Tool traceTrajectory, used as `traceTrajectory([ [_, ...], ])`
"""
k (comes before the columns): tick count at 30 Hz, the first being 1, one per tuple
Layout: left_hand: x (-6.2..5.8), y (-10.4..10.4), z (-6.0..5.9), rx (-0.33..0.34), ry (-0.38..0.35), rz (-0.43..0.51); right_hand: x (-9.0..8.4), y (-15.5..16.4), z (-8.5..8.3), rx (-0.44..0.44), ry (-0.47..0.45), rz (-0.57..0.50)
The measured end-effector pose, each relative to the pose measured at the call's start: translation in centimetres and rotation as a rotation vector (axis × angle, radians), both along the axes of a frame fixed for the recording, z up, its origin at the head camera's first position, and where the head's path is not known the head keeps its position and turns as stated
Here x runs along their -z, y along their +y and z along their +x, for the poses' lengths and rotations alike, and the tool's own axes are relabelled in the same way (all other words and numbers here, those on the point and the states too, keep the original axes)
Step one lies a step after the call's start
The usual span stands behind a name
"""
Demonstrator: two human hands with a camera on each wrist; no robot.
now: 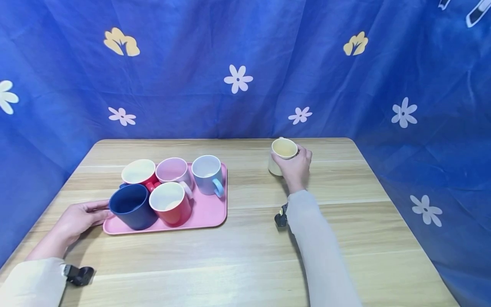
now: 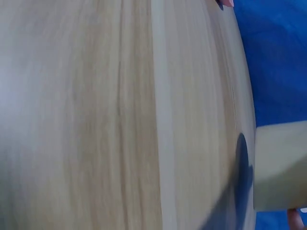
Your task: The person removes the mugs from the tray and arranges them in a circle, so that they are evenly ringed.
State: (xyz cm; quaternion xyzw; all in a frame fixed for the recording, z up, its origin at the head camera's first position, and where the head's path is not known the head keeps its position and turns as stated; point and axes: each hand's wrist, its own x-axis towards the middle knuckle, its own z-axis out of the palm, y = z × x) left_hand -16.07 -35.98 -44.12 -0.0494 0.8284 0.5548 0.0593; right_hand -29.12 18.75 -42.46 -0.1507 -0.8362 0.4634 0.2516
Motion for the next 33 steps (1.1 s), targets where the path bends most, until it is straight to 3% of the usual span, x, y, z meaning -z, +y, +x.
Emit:
traceTrajectory([
  [5, 0.0, 0.0, 0.1, -0.006, -0.005, -0.012, 0.1, -0.9, -0.1, 0.055, -0.033, -0.014],
  [14, -0.2, 0.2, -0.1, -0.002, -0.005, -0.157, 0.5, -1.9, -0.4, 0.154, -0.063, 0.022],
  [21, -0.1, 0.1, -0.1, -0.007, 0.001, -0.081, 0.9, -2.3, -0.8, 0.195, -0.067, 0.022],
  [33, 0.2, 0.0, -0.2, -0.009, -0.005, -0.062, 1.2, -2.7, -1.2, 0.196, -0.069, 0.007],
])
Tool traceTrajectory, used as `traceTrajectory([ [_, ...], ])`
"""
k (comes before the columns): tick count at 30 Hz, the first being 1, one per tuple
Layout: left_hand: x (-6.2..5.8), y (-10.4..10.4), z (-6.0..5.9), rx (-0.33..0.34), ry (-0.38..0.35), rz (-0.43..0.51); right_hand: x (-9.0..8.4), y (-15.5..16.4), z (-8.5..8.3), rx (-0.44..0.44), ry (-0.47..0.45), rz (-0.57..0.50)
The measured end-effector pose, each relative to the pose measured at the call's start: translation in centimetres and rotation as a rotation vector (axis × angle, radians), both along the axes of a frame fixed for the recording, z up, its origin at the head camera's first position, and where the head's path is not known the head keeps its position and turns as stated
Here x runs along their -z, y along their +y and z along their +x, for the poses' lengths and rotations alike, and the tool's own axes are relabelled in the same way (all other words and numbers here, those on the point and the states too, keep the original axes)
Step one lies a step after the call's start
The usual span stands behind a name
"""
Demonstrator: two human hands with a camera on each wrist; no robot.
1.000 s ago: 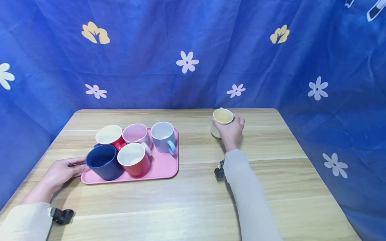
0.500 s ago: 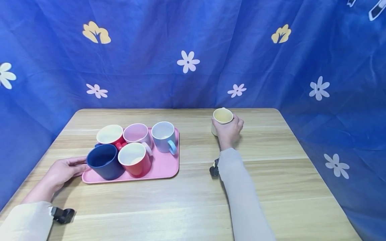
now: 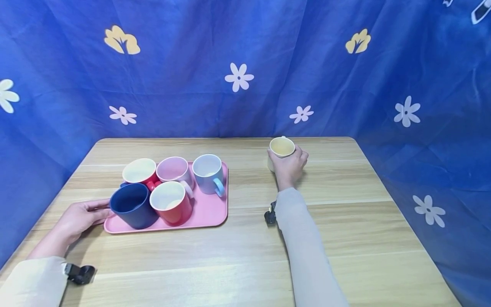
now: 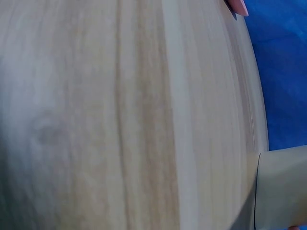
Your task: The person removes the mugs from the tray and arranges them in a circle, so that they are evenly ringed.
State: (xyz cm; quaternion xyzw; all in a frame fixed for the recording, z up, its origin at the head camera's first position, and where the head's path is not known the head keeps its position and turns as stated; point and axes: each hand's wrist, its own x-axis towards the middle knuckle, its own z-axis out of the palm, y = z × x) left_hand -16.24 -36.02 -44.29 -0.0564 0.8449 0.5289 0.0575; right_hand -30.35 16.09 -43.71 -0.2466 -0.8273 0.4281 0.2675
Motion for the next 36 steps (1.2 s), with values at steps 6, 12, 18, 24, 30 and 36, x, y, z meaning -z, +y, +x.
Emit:
traceTrajectory([
  [6, -0.1, -0.1, 0.0, -0.001, -0.01, 0.031, -0.1, -0.1, 0.1, 0.0, -0.018, -0.003],
  [12, -0.2, -0.1, 0.1, -0.005, -0.013, 0.033, -0.1, -0.3, 0.1, -0.01, -0.012, -0.025],
  [18, -0.1, -0.1, 0.2, -0.003, -0.021, 0.044, 0.0, -0.7, 0.2, -0.043, 0.017, -0.075],
  [24, -0.1, -0.1, 0.3, 0.005, -0.007, 0.035, 0.2, -1.1, 0.9, -0.053, 0.057, -0.158],
  [30, -0.1, 0.0, 0.2, 0.005, -0.02, 0.05, 0.0, -1.4, 2.0, -0.06, 0.103, -0.237],
  [36, -0.2, 0.1, 0.0, 0.005, -0.024, 0.03, -0.3, -1.6, 3.5, -0.096, 0.128, -0.312],
])
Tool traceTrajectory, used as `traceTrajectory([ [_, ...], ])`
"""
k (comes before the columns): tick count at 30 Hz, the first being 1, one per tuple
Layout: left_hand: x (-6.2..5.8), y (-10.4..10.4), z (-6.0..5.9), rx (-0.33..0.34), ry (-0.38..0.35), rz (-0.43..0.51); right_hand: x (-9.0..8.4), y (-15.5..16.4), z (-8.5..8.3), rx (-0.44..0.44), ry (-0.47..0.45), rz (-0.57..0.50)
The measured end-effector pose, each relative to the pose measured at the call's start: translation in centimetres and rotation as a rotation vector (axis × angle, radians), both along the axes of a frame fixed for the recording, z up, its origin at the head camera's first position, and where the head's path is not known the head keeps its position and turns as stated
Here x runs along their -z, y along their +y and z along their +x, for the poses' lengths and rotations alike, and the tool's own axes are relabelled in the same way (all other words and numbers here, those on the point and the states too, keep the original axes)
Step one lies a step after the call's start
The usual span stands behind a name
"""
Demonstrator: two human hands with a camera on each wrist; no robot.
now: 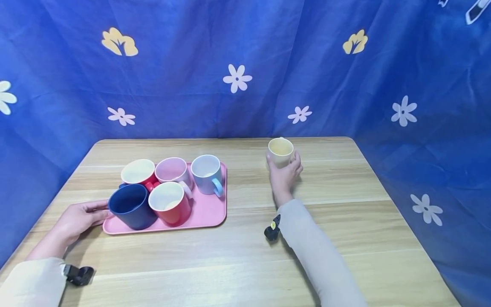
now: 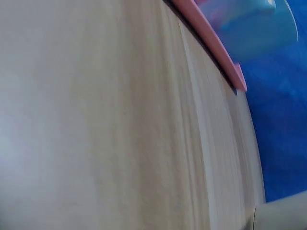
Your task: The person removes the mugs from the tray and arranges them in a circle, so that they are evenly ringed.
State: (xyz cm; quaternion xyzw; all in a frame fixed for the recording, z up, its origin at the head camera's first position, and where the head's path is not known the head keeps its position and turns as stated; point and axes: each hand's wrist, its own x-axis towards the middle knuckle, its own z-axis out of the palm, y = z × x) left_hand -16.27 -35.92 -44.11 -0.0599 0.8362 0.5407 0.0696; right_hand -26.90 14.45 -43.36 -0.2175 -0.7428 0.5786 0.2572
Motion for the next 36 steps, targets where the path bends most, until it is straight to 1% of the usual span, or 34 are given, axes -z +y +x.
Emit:
traceTrajectory([
  [2, 0.0, 0.1, 0.0, -0.001, -0.001, -0.021, -0.1, -0.2, 0.6, -0.017, 0.003, -0.032],
  [5, -0.1, 0.1, 0.1, -0.002, -0.001, -0.043, -0.3, -0.7, 1.3, -0.026, 0.021, -0.049],
  [9, -0.2, 0.2, 0.1, 0.001, 0.001, -0.031, -0.1, -1.3, 2.2, -0.032, 0.047, -0.018],
  [12, -0.2, 0.1, 0.1, 0.003, 0.008, -0.017, 0.0, -1.9, 2.8, -0.067, 0.051, 0.0],
  [16, 0.0, 0.1, 0.1, 0.006, 0.016, -0.015, -0.5, -2.8, 3.8, -0.157, 0.056, -0.007],
  [21, 0.0, 0.1, 0.1, 0.003, 0.02, -0.034, -1.3, -4.1, 4.6, -0.278, 0.068, -0.017],
  [28, -0.2, 0.0, 0.1, -0.001, 0.024, -0.036, -2.3, -6.0, 5.6, -0.431, 0.054, 0.031],
  [36, -0.2, 0.2, 0.1, 0.003, 0.013, -0.036, -3.0, -7.6, 6.5, -0.581, 0.071, 0.097],
])
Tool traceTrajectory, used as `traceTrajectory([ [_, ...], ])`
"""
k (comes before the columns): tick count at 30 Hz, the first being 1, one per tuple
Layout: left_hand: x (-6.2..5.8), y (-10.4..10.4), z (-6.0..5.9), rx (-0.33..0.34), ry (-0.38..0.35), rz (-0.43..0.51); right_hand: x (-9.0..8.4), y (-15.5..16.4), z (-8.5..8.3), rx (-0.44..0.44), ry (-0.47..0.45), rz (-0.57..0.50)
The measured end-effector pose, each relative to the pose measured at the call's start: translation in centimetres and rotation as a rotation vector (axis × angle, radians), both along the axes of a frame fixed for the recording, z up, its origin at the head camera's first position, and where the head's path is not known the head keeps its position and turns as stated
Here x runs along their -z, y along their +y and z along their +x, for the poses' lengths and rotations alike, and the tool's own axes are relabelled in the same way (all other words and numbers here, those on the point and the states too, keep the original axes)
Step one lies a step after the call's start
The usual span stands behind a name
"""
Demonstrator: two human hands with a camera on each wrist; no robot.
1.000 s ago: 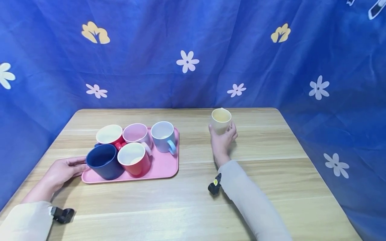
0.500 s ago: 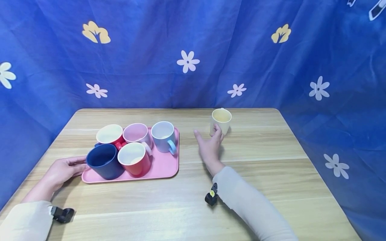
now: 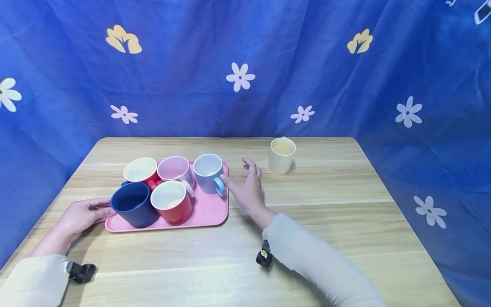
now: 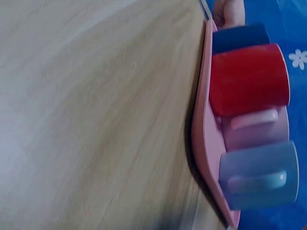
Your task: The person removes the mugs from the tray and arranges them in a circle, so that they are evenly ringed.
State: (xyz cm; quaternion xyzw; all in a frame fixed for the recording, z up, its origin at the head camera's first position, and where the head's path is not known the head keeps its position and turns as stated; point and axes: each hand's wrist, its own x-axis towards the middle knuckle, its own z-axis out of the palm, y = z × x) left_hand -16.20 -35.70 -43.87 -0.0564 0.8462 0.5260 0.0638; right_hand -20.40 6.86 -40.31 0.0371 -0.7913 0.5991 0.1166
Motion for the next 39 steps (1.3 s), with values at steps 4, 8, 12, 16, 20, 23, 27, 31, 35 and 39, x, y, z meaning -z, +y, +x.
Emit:
traceTrajectory([
  [4, -0.1, 0.1, -0.1, 0.003, 0.012, -0.002, -0.4, -0.8, 0.5, -0.068, 0.002, 0.015],
  [8, -0.2, 0.2, -0.1, 0.003, 0.016, 0.005, -0.8, -1.6, 1.0, -0.134, -0.002, 0.029],
  [12, -0.2, 0.2, -0.1, 0.002, 0.014, 0.011, -1.1, -2.4, 1.5, -0.191, 0.012, 0.067],
  [16, -0.1, 0.2, -0.1, -0.001, 0.011, 0.004, -1.3, -3.3, 1.9, -0.234, 0.016, 0.106],
  [20, -0.1, 0.1, -0.1, -0.002, 0.02, -0.023, -1.3, -4.2, 2.2, -0.272, 0.012, 0.135],
  [23, 0.0, 0.1, -0.1, -0.001, 0.031, -0.045, -1.3, -4.9, 2.3, -0.296, 0.018, 0.177],
  [27, 0.0, 0.1, -0.1, 0.0, 0.034, -0.042, -1.3, -5.7, 2.4, -0.331, 0.03, 0.237],
  [31, 0.1, 0.1, -0.1, -0.001, 0.03, -0.024, -1.2, -6.4, 2.5, -0.352, 0.018, 0.307],
  [35, 0.1, 0.1, -0.1, -0.002, 0.031, -0.021, -1.1, -7.1, 2.5, -0.361, 0.001, 0.376],
  [39, 0.0, 0.1, 0.0, -0.004, 0.031, -0.019, -1.0, -7.7, 2.5, -0.378, -0.01, 0.414],
])
